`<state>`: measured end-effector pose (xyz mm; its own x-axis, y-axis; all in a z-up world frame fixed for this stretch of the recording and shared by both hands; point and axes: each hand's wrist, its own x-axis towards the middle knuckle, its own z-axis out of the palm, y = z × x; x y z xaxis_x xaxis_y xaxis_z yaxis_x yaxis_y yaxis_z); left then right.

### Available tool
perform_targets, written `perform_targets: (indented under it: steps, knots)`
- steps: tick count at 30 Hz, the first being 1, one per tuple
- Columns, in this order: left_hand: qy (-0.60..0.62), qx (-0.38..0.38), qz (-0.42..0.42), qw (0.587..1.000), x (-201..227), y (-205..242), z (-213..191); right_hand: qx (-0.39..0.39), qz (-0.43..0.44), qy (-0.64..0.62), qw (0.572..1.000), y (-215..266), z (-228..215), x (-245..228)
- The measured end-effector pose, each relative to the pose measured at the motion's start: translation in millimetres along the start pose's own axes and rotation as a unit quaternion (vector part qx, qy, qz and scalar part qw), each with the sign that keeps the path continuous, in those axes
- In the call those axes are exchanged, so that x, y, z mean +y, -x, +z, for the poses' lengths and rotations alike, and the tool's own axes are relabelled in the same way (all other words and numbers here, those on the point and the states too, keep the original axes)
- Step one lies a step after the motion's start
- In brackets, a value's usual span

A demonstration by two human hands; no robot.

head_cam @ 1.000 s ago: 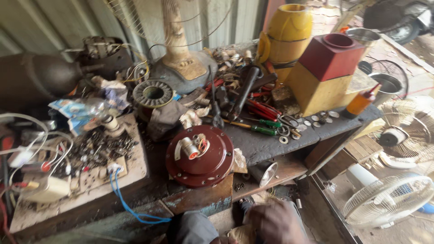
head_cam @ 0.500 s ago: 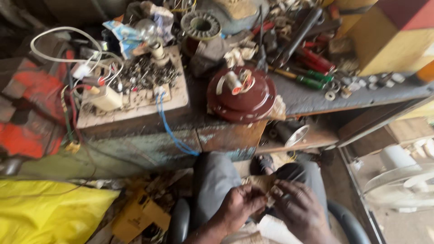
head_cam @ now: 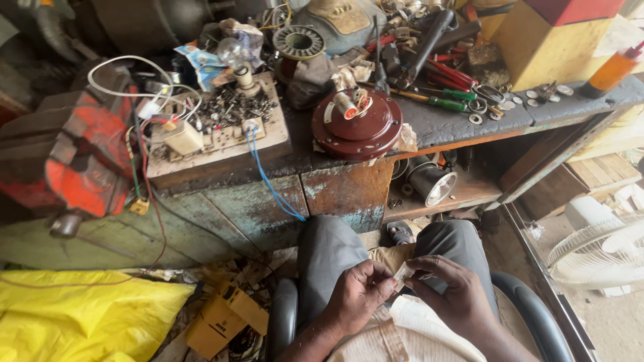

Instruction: The person sits at a cluttered workbench and handles a small white electrical component, wrapping it with tape. They then use a screwdriver to adjust or tighten a screw on a red circular motor housing, repeatedly manipulating the component and the tool.

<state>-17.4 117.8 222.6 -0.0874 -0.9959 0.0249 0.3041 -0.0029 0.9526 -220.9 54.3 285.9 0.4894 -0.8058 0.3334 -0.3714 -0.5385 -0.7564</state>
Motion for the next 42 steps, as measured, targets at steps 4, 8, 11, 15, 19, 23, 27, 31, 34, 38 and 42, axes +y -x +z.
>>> perform_targets:
  steps: [4, 8, 11, 15, 19, 23, 27, 31, 34, 38, 42]
  knots:
    - [-0.051, -0.010, 0.035, 0.998, 6, 12, 4, -0.013, 0.057, -0.023, 0.998, 11, 3, 7]
    - [-0.060, -0.015, 0.030, 0.998, 9, 15, 5, -0.007, 0.113, -0.057, 0.992, 23, 9, 23]
    - [-0.066, -0.015, 0.032, 0.997, 8, 15, 4, -0.016, 0.219, -0.249, 0.943, 26, 11, 39]
    - [-0.067, -0.009, 0.023, 0.997, 3, 12, 4, -0.058, 0.220, -0.377, 0.898, 26, 8, 50]
    - [-0.026, -0.015, 0.018, 0.999, -5, 8, 5, -0.064, 0.248, -0.466, 0.847, 27, 9, 54]
    - [-0.034, 0.019, 0.017, 0.999, -5, 5, 11, -0.045, 0.229, -0.451, 0.861, 28, 13, 58]
    - [-0.132, 0.055, 0.055, 0.988, 5, 7, 18, -0.033, 0.227, -0.399, 0.888, 29, 15, 59]
    - [-0.197, 0.099, 0.083, 0.972, 15, 7, 25, -0.040, 0.221, -0.401, 0.888, 30, 16, 55]
    - [-0.235, 0.097, 0.134, 0.958, 23, 6, 27, -0.048, 0.203, -0.311, 0.927, 31, 14, 49]
    - [-0.287, 0.069, 0.167, 0.941, 28, 6, 26, -0.048, 0.132, -0.197, 0.970, 32, 12, 42]
    - [-0.264, 0.067, 0.125, 0.954, 23, 4, 23, -0.071, 0.140, -0.149, 0.976, 33, 10, 37]
